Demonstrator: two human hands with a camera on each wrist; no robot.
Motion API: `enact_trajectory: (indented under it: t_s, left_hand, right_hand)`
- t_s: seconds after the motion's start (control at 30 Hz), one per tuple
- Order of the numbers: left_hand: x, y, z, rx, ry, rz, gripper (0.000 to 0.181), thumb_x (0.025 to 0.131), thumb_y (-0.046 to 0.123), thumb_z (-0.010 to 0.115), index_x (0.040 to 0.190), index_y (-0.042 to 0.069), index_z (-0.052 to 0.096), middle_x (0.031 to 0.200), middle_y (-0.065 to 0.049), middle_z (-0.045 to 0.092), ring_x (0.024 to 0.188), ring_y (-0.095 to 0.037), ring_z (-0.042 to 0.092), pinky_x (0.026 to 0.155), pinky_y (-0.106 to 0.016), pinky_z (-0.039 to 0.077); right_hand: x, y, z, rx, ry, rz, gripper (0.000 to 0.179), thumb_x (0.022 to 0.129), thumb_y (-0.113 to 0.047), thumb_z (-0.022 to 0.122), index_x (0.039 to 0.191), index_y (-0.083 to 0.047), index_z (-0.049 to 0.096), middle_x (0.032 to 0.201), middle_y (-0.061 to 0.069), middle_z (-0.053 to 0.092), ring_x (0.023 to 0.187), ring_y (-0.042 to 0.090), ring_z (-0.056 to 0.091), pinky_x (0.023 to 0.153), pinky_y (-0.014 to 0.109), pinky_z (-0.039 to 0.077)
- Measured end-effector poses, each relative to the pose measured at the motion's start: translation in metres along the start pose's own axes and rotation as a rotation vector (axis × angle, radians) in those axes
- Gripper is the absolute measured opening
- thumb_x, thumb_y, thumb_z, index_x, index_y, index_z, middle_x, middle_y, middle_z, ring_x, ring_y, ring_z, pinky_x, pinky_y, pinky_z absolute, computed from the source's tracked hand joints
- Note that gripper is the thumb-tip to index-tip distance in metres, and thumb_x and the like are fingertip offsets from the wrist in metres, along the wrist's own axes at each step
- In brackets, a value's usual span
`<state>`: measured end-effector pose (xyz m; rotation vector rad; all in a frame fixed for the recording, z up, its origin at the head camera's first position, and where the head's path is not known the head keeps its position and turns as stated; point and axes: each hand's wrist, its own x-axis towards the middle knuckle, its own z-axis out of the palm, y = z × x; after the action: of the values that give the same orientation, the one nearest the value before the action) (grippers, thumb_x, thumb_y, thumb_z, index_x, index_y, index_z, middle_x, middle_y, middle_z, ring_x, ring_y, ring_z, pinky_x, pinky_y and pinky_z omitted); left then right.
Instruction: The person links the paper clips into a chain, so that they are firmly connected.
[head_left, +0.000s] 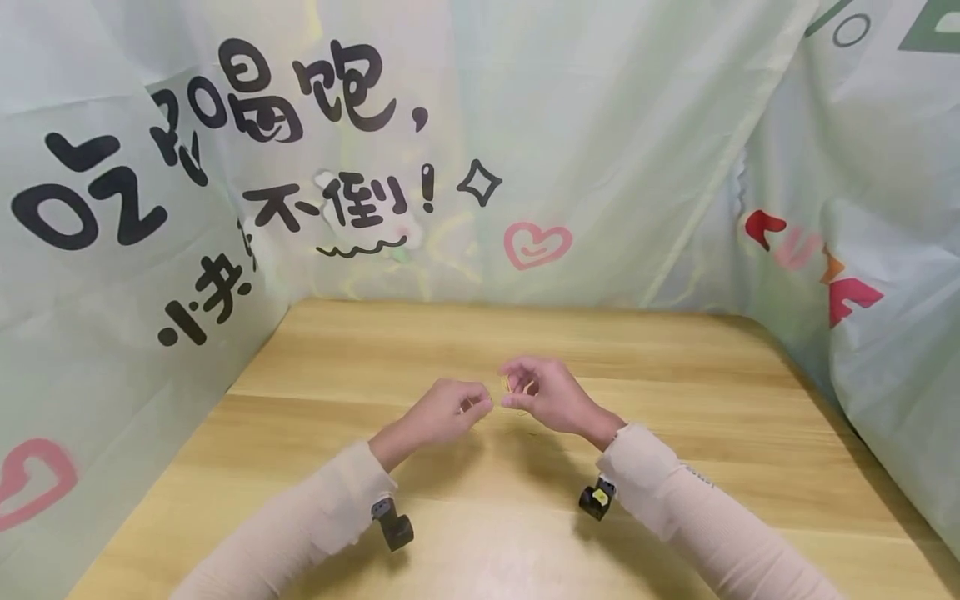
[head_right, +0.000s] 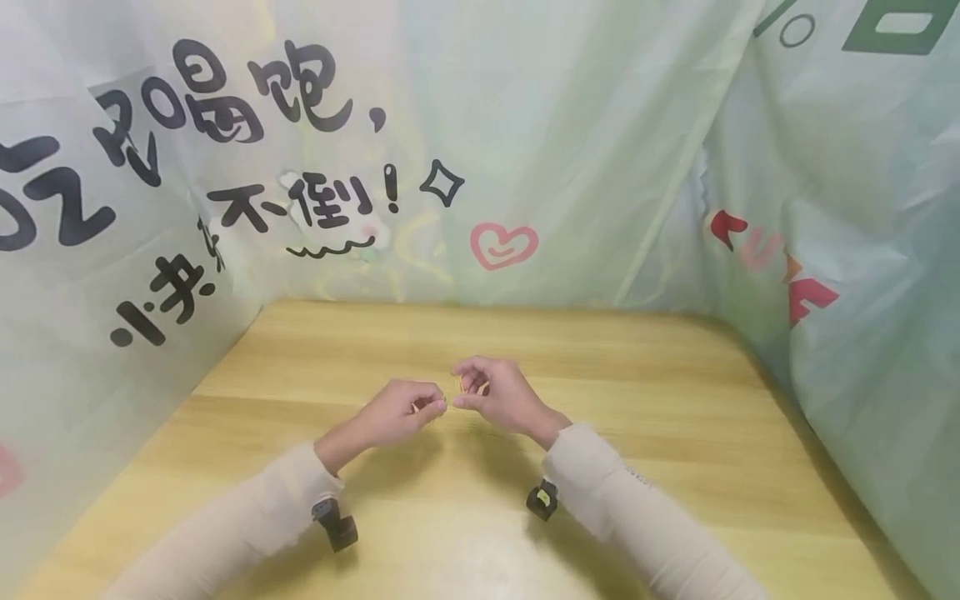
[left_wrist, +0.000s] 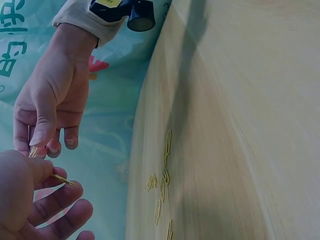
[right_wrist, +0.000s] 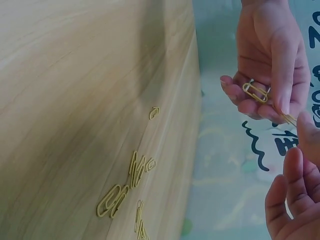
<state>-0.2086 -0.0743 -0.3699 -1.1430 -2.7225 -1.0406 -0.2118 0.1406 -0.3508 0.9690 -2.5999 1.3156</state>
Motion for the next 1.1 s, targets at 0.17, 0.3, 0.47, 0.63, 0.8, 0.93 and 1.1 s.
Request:
enact_trajectory:
  t_s: [0.17,0.3,0.47,0.63,0.8,0.93,1.1]
  left_hand:
    - [0.0007,0.0004,0.001,0.029,0.026,0.037,0.02,0.099,0.014,0.053,0.097,0.002,0.068,0.087,-0.008,0.07,0.079,-0.017,0.065,0.072,-0.029,0.053]
    - [0.0029,0.0,0.0006,0.057,0.038,0.049,0.02,0.098,0.015,0.053,0.097,0.002,0.069,0.086,-0.005,0.071,0.079,-0.016,0.065,0.072,-0.028,0.053]
    - [0.0027,0.0,0.0006,0.06,0.035,0.048,0.02,0.098,0.015,0.054,0.097,0.002,0.069,0.085,-0.006,0.071,0.077,-0.016,0.065,0.07,-0.027,0.053]
    - [0.0021,0.0007,0.0015,0.051,0.042,0.055,0.019,0.097,0.013,0.054,0.095,0.002,0.069,0.082,-0.008,0.071,0.074,-0.015,0.064,0.068,-0.026,0.052]
    - [0.0005,0.0015,0.0014,0.029,0.058,0.052,0.019,0.097,0.013,0.054,0.093,0.003,0.069,0.08,-0.007,0.07,0.072,-0.013,0.062,0.067,-0.025,0.051]
    - [-0.001,0.0017,0.0012,0.029,0.066,0.051,0.019,0.097,0.013,0.054,0.092,0.003,0.069,0.08,-0.007,0.069,0.072,-0.012,0.062,0.067,-0.025,0.051]
    - [-0.002,0.0013,0.0019,0.039,0.058,0.058,0.019,0.098,0.014,0.054,0.094,0.002,0.069,0.079,-0.007,0.069,0.072,-0.012,0.061,0.067,-0.026,0.051]
  right_hand:
    - [0.0005,-0.004,0.0007,-0.006,-0.005,0.008,0.032,0.082,-0.005,0.077,0.111,0.001,0.064,0.082,-0.003,0.06,0.077,0.012,0.059,0.07,0.029,0.053]
    - [0.0018,-0.0056,0.0004,-0.002,-0.002,0.009,0.033,0.082,-0.005,0.077,0.111,0.002,0.064,0.083,-0.002,0.06,0.077,0.013,0.059,0.071,0.03,0.054]
    - [0.003,-0.0052,0.0023,0.006,-0.005,0.01,0.034,0.082,-0.004,0.077,0.112,0.005,0.063,0.083,-0.002,0.06,0.076,0.013,0.059,0.071,0.033,0.054]
    - [0.0028,-0.005,0.0044,0.017,-0.003,0.013,0.033,0.082,-0.004,0.077,0.111,0.005,0.064,0.082,-0.001,0.06,0.074,0.014,0.059,0.069,0.032,0.054]
    - [0.0019,-0.0055,0.0061,0.042,-0.025,0.016,0.032,0.082,-0.005,0.077,0.11,0.005,0.064,0.083,0.001,0.061,0.072,0.013,0.06,0.067,0.03,0.054]
    - [0.0006,-0.0061,0.0068,0.047,-0.033,0.015,0.032,0.082,-0.006,0.077,0.109,0.005,0.064,0.083,0.001,0.062,0.072,0.013,0.06,0.067,0.03,0.054]
    - [0.0014,-0.0046,0.0075,0.03,-0.003,0.02,0.032,0.082,-0.005,0.076,0.109,0.005,0.064,0.082,0.0,0.061,0.072,0.013,0.059,0.067,0.029,0.054]
